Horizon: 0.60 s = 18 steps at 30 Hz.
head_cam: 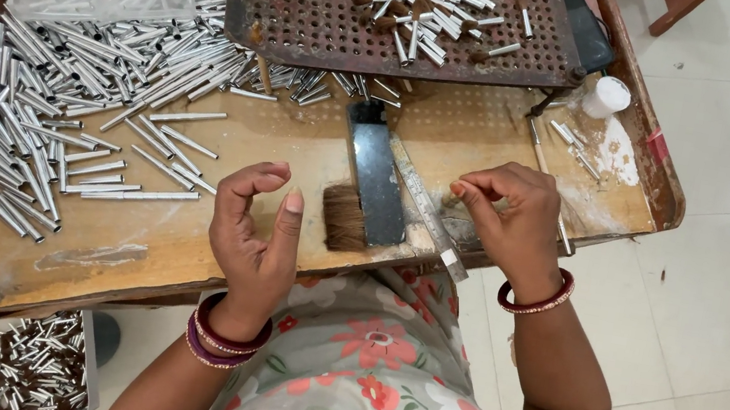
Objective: The recorder is assembling brushes by inserting bundles of bristles into small metal tubes.
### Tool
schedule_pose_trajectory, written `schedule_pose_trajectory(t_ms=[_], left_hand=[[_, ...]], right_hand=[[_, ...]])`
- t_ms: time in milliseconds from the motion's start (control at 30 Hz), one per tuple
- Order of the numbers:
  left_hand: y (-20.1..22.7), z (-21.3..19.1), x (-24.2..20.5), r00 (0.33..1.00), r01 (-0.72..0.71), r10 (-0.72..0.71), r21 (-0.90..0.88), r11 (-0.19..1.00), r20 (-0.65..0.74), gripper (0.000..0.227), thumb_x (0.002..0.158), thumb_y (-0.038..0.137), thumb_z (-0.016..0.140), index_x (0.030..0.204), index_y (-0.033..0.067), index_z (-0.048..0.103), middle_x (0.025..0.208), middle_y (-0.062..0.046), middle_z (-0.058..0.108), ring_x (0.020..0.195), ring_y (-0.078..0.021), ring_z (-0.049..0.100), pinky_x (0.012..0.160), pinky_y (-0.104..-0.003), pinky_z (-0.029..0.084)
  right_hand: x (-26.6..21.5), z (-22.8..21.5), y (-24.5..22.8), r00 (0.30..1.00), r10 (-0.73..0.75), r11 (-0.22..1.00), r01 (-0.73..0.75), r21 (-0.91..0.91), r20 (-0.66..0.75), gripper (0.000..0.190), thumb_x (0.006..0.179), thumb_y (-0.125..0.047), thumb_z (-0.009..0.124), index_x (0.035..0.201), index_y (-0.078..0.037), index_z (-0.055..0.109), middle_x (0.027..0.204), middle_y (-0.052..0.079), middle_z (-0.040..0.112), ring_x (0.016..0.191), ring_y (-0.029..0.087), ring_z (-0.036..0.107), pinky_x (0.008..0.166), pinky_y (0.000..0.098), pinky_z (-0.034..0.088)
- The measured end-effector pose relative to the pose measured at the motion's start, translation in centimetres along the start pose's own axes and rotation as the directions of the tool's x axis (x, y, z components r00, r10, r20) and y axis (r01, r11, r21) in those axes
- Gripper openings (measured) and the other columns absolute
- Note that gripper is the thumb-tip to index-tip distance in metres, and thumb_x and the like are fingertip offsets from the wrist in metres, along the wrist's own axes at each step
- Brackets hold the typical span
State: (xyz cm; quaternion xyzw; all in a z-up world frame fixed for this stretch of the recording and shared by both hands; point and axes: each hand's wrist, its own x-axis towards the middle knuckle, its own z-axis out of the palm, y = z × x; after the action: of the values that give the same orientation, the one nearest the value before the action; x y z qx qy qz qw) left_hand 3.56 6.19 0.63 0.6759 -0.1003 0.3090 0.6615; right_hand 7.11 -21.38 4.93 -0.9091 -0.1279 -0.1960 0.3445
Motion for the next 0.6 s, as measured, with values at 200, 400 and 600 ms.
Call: schedule_pose_trajectory(t_ms=[200, 400, 600], left_hand=[[1.6, 1.0, 0.5, 0.999, -0.043, 0.043, 0.055, 0.998, 0.018, 0.020, 0.103, 0.004, 0.068, 0.118, 0.0012, 0.056, 0.126, -0.016, 0.063, 0.121, -0.0244, 0.062, 0.111, -0.035, 0.048], [4.6, 4.6, 0.6, 0.979, -0.063, 0.056, 0.033, 0.997, 0.197, 0.027, 0.103, 0.015, 0.065, 0.125, -0.0002, 0.057, 0.130, -0.018, 0.062, 0.119, -0.0267, 0.062, 0.099, -0.035, 0.051], [5.0, 7.1, -1.2, 0.898, 0.189, -0.126, -0.109, 0.976, 0.421, 0.025, 0.109, 0.023, 0.054, 0.120, 0.0015, 0.059, 0.097, -0.008, 0.064, 0.079, -0.0168, 0.060, 0.072, -0.030, 0.051]], right_hand=[[-0.6, 0.8, -0.2, 0.992, -0.108, 0.990, 0.102, -0.101, -0.060, 0.010, 0.089, -0.012, 0.083, 0.085, -0.005, 0.078, 0.076, 0.006, 0.072, 0.070, 0.018, 0.067, 0.071, 0.0338, 0.048], [-4.1, 3.9, 0.4, 0.928, 0.285, 0.568, 0.039, 0.822, -0.241, 0.020, 0.099, -0.018, 0.078, 0.095, 0.001, 0.071, 0.087, 0.008, 0.072, 0.080, 0.015, 0.069, 0.078, 0.0300, 0.055], [-6.3, 4.9, -0.8, 0.889, 0.289, 0.476, 0.188, 0.859, -0.354, 0.020, 0.100, -0.017, 0.079, 0.100, 0.001, 0.071, 0.107, 0.013, 0.070, 0.098, 0.016, 0.063, 0.095, 0.0300, 0.050]])
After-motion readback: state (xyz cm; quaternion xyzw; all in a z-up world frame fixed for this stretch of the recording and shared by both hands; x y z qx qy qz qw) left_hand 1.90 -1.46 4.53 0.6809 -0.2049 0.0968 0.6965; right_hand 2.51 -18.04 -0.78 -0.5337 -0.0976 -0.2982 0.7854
